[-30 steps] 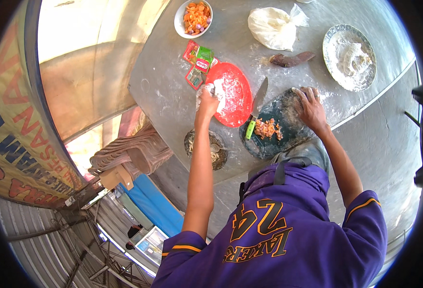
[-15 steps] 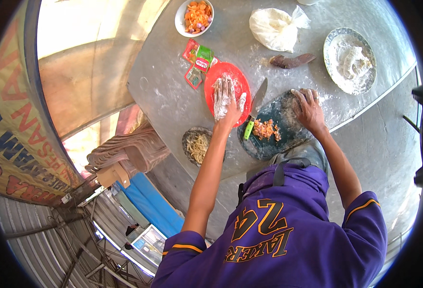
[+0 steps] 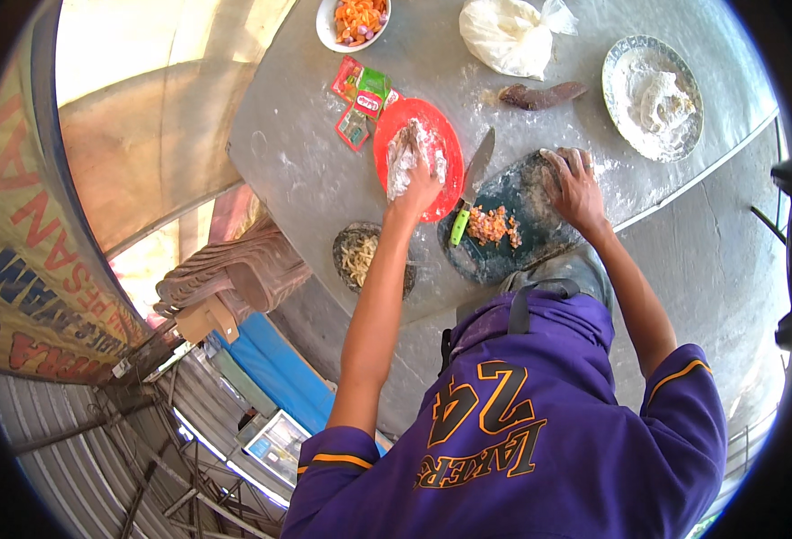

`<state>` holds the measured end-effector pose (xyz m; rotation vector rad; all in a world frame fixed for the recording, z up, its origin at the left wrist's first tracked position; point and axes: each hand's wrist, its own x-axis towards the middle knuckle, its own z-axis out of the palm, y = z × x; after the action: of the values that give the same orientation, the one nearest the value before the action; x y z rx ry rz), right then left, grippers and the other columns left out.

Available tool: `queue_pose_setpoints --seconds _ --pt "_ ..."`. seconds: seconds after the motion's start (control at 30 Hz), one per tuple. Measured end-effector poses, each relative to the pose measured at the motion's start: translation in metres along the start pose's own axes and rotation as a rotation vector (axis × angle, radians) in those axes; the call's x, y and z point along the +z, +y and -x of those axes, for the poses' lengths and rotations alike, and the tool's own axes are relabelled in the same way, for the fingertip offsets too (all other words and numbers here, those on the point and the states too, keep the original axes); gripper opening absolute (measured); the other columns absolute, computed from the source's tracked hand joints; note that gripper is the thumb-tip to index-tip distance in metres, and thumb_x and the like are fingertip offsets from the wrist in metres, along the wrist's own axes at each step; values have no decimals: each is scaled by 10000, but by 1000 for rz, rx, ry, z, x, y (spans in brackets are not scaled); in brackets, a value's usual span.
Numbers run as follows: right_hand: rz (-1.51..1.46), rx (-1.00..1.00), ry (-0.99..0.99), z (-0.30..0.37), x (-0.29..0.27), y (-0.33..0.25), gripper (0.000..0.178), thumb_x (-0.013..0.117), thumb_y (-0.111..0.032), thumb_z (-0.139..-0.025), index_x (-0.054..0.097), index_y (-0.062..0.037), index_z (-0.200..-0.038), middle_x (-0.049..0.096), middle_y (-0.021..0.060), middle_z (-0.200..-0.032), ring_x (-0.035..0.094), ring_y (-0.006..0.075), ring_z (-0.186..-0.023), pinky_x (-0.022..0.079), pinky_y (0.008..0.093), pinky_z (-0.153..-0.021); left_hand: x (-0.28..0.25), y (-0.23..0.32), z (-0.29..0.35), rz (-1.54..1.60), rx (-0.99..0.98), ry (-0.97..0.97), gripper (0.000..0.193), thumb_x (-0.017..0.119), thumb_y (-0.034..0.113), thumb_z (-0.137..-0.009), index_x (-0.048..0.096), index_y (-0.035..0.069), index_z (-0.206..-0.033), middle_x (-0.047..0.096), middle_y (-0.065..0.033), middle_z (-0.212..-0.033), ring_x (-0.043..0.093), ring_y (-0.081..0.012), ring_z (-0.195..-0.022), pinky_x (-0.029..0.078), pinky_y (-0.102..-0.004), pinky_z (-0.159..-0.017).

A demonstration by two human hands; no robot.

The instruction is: The person assembles a food item by hand, placing shredded filling and a meat mixture into a thin wrapper, then folding and sealing it. The person repeats this process multiple times, placing each finished item on a red tray.

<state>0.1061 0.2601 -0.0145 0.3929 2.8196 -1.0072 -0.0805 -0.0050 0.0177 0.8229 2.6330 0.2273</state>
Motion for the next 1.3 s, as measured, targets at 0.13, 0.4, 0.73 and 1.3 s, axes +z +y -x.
queue_pose_setpoints --seconds 0.13,0.4,0.73,1.3 --pt "16 -28 8 1 2 2 541 658 -213 -865 499 -146 -1378 505 147 -1313 416 392 -1273 346 475 -1124 0 -10 6 35 36 112 741 619 163 -891 252 -30 -1505 349 -273 -1513 328 -415 -1414 248 -466 -1198" --pt "9 -16 0 1 3 4 558 668 -219 -859 491 -154 -1384 500 142 -1319 402 397 -1296 352 470 -1124 17 -28 23 172 -162 240 545 602 33 -898 417 -15 -1409 493 -267 -1394 472 -416 -1302 379 -440 -1112" --pt "9 -13 12 1 2 2 555 671 -216 -857 495 -167 -1381 500 138 -1316 400 393 -1297 353 466 -1123 1 -28 13 462 -249 384 486 628 87 -895 472 -20 -1342 601 -257 -1229 599 -398 -1130 479 -419 -965" --pt "32 2 32 0 2 0 517 662 -201 -859 527 -158 -1356 518 139 -1292 425 381 -1263 374 454 -1097 -33 -30 3 1268 -503 247 453 671 -32 -873 523 -39 -1301 668 -90 -1112 645 -151 -994 539 -285 -812"
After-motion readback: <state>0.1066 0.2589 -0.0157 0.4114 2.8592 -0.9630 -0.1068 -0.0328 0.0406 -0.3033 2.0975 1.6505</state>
